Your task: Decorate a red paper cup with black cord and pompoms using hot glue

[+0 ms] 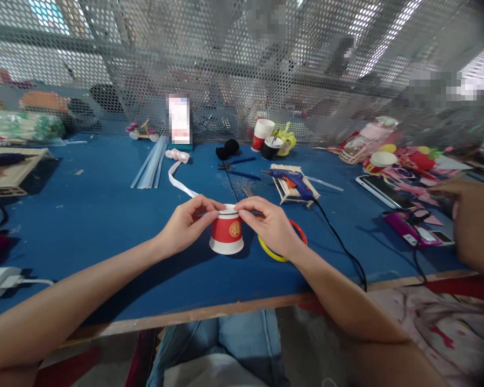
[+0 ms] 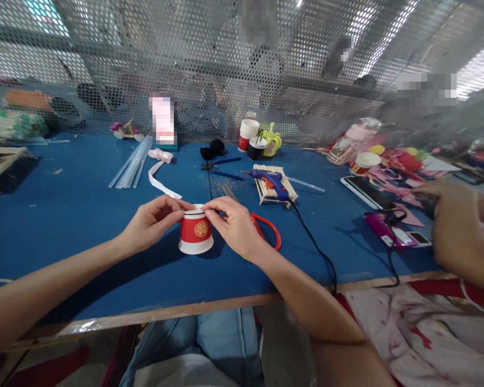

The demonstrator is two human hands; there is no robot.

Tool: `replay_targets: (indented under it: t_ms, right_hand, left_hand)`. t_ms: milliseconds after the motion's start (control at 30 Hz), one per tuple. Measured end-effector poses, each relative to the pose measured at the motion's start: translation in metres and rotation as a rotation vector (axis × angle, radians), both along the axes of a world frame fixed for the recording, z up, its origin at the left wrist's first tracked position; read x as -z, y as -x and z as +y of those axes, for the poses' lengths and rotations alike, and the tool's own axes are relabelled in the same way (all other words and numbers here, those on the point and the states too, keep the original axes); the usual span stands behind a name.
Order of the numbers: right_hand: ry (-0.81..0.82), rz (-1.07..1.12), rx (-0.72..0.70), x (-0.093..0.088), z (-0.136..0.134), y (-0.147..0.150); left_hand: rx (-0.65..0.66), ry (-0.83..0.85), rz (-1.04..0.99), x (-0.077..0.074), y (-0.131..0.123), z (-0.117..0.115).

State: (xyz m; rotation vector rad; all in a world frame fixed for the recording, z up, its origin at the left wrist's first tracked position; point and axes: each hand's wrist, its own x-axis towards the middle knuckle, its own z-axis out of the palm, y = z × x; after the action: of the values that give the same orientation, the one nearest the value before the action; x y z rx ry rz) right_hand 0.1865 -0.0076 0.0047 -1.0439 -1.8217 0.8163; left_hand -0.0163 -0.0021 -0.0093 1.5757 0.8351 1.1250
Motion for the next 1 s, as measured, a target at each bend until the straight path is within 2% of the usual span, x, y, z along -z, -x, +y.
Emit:
replay_targets:
  t_ms: [233, 400, 600, 767, 1000]
  right_hand:
    - [0.041, 0.02, 0.013, 0.0, 0.0, 0.003]
    - [0.048, 0.032, -0.017, 0.0, -0.001, 0.002]
    - [0.097, 0.075, -0.039, -0.001, -0.002, 0.002]
    - [0.198, 0.148, -0.137, 0.0, -0.004, 0.005]
    - [0.162, 0.178, -0.119, 0.014, -0.003, 0.014]
  left_hand:
    - [-0.039, 0.079, -0.053, 0.0, 0.0, 0.003]
    - [-0.011, 0.088, -0.08, -0.001, 0.0, 0.003]
    - [-0.027, -0.05, 0.008, 0.0, 0.002, 0.003]
    - [-0.131, -0.198, 0.136, 0.0, 0.0, 0.001]
    - [-0.214, -0.35, 0.274, 0.002, -0.005, -0.005]
